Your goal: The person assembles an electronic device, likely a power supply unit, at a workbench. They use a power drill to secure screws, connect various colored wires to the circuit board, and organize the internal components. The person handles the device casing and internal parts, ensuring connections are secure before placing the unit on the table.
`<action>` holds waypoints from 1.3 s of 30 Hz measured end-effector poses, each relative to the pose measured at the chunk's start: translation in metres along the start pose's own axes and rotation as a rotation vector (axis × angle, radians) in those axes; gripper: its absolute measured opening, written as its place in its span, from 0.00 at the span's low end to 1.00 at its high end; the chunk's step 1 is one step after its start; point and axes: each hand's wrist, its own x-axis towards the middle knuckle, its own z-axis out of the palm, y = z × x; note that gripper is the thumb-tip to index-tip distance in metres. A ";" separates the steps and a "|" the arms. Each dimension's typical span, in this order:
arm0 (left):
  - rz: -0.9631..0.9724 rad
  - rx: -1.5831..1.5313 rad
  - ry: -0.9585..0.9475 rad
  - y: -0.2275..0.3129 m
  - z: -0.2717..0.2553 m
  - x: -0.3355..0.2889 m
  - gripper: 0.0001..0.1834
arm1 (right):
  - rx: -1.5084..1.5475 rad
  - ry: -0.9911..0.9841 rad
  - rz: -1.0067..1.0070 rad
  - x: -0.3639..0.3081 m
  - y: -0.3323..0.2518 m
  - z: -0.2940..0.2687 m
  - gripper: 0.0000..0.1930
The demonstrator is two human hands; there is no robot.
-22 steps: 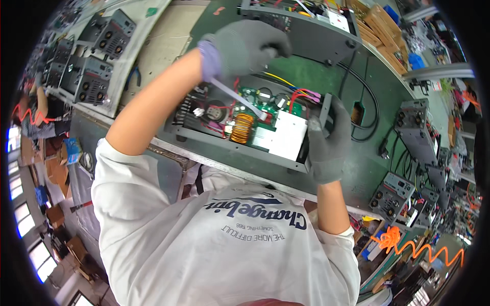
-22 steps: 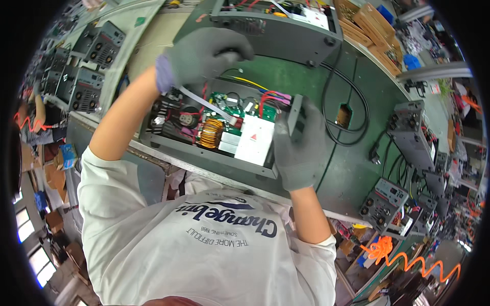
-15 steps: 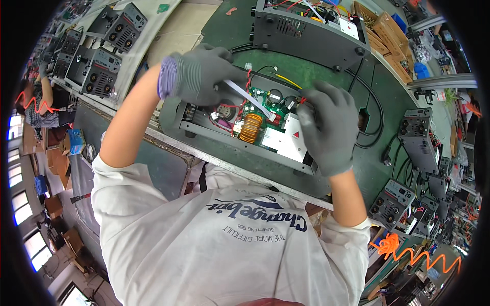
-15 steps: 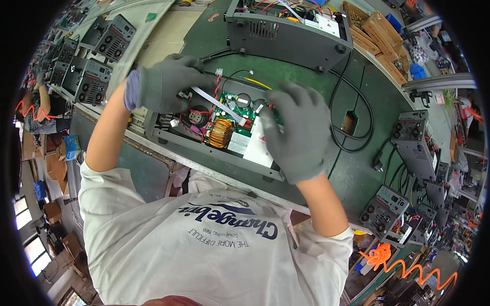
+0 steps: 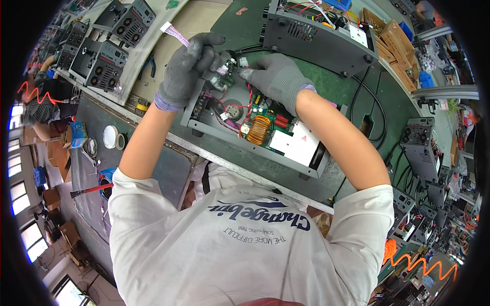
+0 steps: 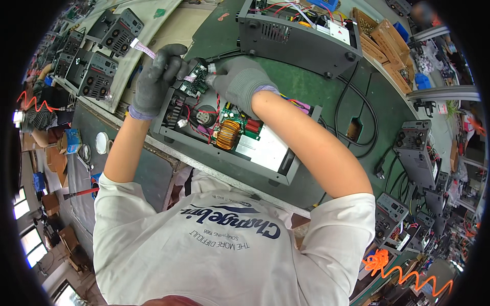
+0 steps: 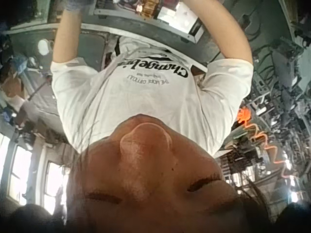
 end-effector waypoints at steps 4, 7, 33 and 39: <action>0.012 0.037 0.001 0.002 0.001 -0.003 0.37 | 0.348 -0.100 0.013 0.005 0.002 0.010 0.26; 0.045 0.073 -0.022 0.003 -0.002 -0.004 0.36 | -0.276 -0.245 0.091 0.009 -0.029 0.002 0.27; 0.047 0.044 -0.040 -0.009 -0.006 -0.015 0.27 | 0.565 -0.643 -0.446 -0.005 0.009 -0.012 0.10; -0.013 -0.033 0.025 0.004 0.004 -0.026 0.27 | 0.142 -0.501 -0.557 -0.008 0.002 -0.018 0.12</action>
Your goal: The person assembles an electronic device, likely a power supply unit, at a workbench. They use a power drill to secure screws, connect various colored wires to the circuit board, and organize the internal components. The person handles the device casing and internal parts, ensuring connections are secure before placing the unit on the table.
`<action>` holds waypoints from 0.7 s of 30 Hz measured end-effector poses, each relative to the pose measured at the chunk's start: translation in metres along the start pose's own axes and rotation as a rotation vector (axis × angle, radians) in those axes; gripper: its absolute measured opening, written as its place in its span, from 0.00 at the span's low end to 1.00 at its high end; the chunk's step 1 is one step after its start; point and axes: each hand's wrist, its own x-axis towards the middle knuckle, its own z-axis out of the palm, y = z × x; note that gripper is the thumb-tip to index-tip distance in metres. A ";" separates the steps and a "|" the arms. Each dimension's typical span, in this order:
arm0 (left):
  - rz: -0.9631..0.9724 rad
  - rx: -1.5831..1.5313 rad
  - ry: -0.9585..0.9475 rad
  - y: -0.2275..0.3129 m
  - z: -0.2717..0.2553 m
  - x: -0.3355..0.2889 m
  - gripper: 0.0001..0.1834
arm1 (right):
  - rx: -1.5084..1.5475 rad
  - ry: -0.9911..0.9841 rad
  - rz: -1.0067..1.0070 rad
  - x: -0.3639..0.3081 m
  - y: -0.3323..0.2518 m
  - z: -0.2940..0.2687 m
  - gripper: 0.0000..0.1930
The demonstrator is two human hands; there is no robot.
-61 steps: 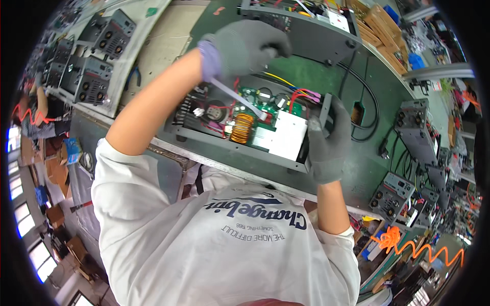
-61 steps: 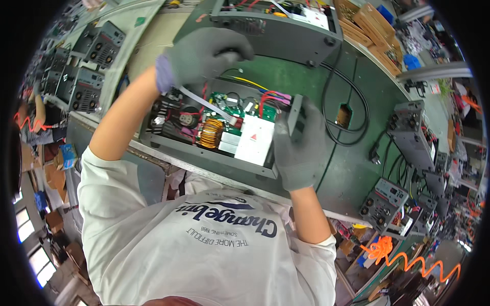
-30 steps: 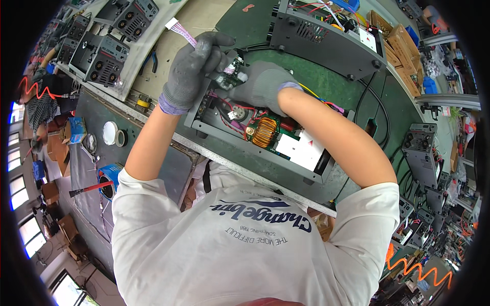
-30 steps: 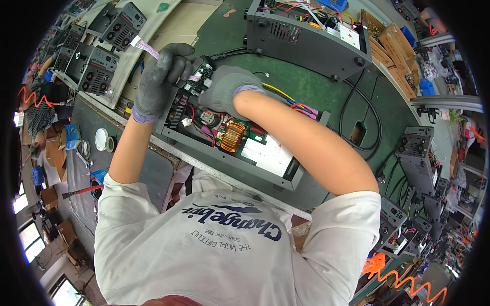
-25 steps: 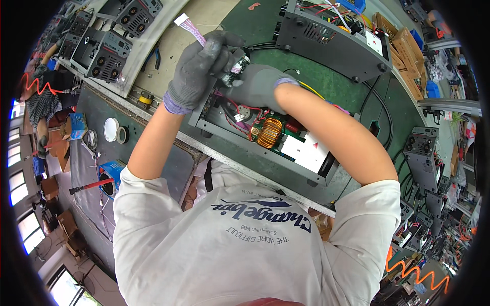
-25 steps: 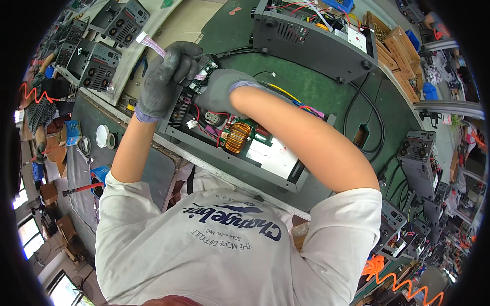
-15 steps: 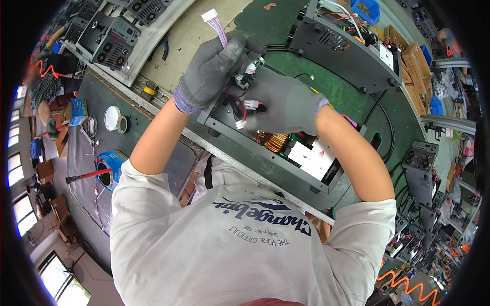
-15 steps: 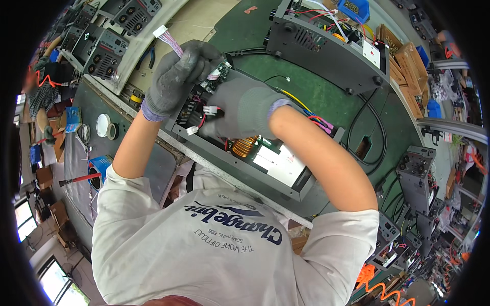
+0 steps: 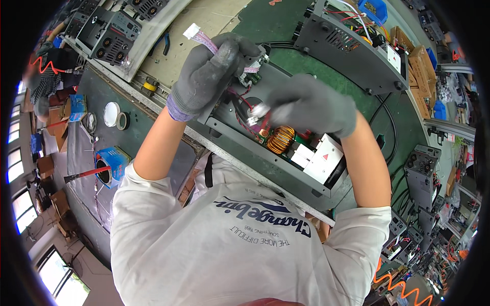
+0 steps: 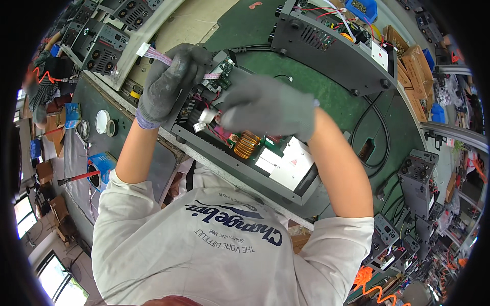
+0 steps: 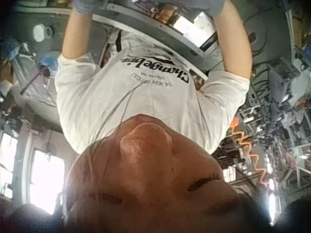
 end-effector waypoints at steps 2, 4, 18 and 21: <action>-0.031 0.004 0.046 0.001 0.004 -0.003 0.26 | -0.528 0.031 0.039 0.004 -0.015 0.020 0.12; 0.005 0.005 0.056 -0.001 0.005 -0.003 0.27 | -0.774 -0.062 0.114 0.007 -0.025 0.030 0.14; 0.071 0.229 -0.030 0.010 -0.008 -0.005 0.28 | -0.656 -0.148 0.389 0.057 -0.035 0.058 0.13; 0.080 0.260 -0.059 0.005 -0.009 -0.004 0.27 | -0.514 -0.107 0.399 0.050 -0.042 0.051 0.13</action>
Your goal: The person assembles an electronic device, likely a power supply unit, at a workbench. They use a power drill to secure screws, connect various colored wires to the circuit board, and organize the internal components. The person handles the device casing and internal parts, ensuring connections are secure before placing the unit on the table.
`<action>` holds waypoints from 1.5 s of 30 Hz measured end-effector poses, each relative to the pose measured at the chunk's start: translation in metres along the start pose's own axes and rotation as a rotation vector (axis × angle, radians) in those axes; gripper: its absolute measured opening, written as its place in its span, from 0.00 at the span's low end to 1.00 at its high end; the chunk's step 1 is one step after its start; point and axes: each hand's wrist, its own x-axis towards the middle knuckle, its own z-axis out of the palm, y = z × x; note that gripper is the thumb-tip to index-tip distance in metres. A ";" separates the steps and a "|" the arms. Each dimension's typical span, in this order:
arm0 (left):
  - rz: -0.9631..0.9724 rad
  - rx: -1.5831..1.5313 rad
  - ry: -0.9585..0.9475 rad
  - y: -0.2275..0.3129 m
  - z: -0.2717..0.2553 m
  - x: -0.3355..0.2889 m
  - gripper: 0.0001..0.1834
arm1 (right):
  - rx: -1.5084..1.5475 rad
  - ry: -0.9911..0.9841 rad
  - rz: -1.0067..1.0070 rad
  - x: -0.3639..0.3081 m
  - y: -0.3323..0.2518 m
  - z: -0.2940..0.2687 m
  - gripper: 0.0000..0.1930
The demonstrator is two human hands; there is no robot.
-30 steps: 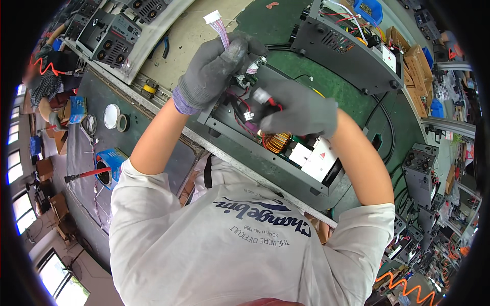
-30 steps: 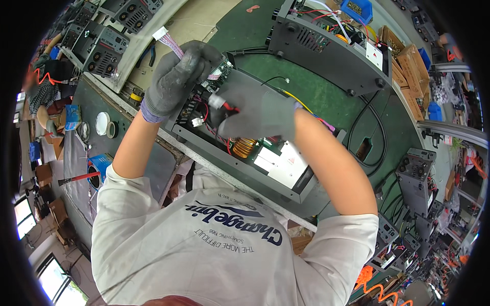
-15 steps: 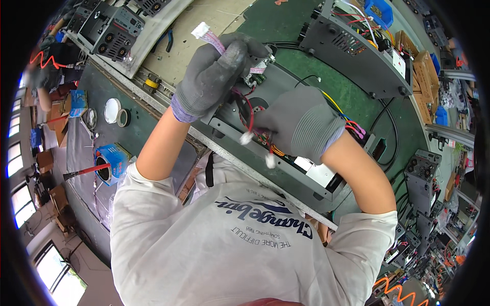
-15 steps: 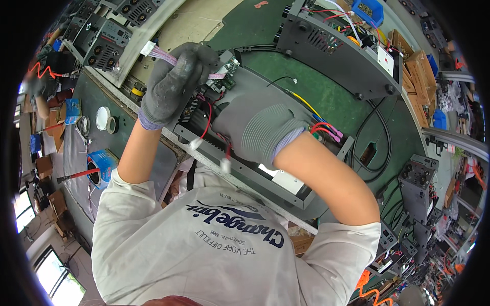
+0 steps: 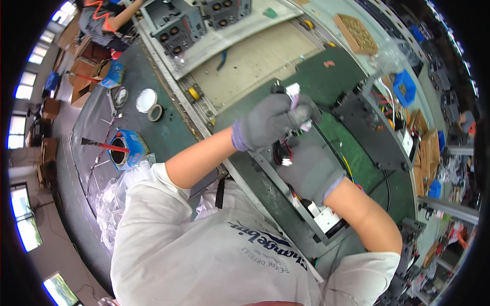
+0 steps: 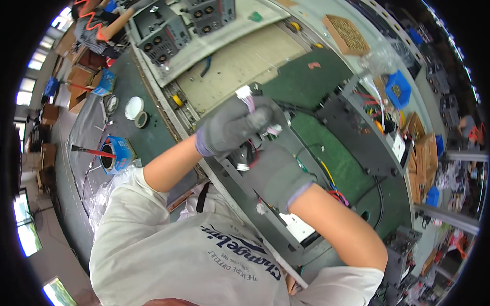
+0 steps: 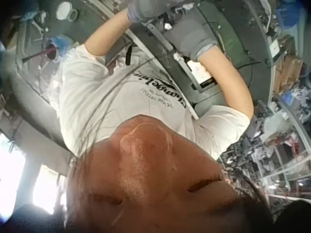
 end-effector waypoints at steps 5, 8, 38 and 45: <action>0.031 0.013 -0.011 0.000 -0.004 -0.002 0.26 | -0.626 0.315 -0.741 -0.018 0.033 0.003 0.10; -0.061 -0.148 -0.016 0.006 -0.003 -0.013 0.20 | -0.440 0.482 -0.627 -0.048 0.038 -0.008 0.08; -0.043 0.340 0.284 0.015 0.022 -0.054 0.14 | -0.202 0.293 0.198 -0.011 0.035 -0.011 0.12; -0.133 0.201 0.369 -0.011 0.016 -0.059 0.16 | -0.179 0.236 0.282 0.025 0.040 0.009 0.14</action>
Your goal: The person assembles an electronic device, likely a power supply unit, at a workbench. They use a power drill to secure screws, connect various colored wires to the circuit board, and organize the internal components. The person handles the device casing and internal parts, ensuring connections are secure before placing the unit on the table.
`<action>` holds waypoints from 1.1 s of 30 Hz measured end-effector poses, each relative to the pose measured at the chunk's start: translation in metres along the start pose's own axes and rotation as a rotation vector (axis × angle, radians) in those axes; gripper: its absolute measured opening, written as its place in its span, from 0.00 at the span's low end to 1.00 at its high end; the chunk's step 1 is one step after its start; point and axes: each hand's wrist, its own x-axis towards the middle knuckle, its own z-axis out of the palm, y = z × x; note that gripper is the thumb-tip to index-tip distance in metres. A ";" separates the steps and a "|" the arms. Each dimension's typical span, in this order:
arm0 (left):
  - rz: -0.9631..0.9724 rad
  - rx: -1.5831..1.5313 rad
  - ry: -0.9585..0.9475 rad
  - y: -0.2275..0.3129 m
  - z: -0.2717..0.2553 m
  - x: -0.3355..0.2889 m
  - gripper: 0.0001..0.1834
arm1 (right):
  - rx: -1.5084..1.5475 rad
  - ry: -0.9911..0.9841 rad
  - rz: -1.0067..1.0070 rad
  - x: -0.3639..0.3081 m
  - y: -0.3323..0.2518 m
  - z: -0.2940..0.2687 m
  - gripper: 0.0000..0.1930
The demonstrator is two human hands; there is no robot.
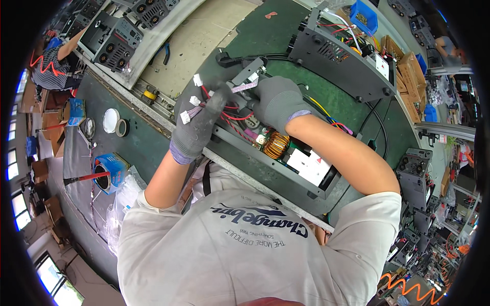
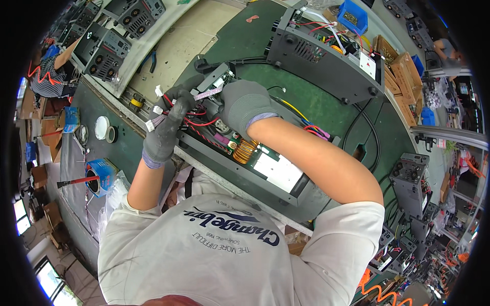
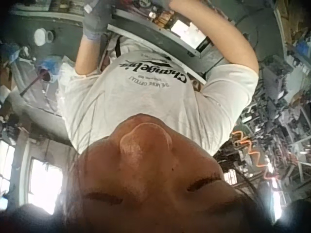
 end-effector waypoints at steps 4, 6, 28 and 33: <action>0.009 -0.148 -0.020 -0.005 0.003 0.002 0.18 | -0.037 -0.014 -0.048 -0.002 0.004 0.002 0.15; -0.043 -0.221 -0.034 -0.006 0.005 0.001 0.19 | -0.013 0.019 -0.060 -0.006 0.004 0.000 0.16; -0.059 -0.298 0.020 -0.003 0.011 -0.002 0.24 | 0.044 0.192 -0.302 -0.029 0.002 -0.014 0.11; 0.035 -0.157 -0.098 0.004 0.007 0.003 0.25 | 0.268 0.226 -0.669 -0.049 0.015 -0.017 0.14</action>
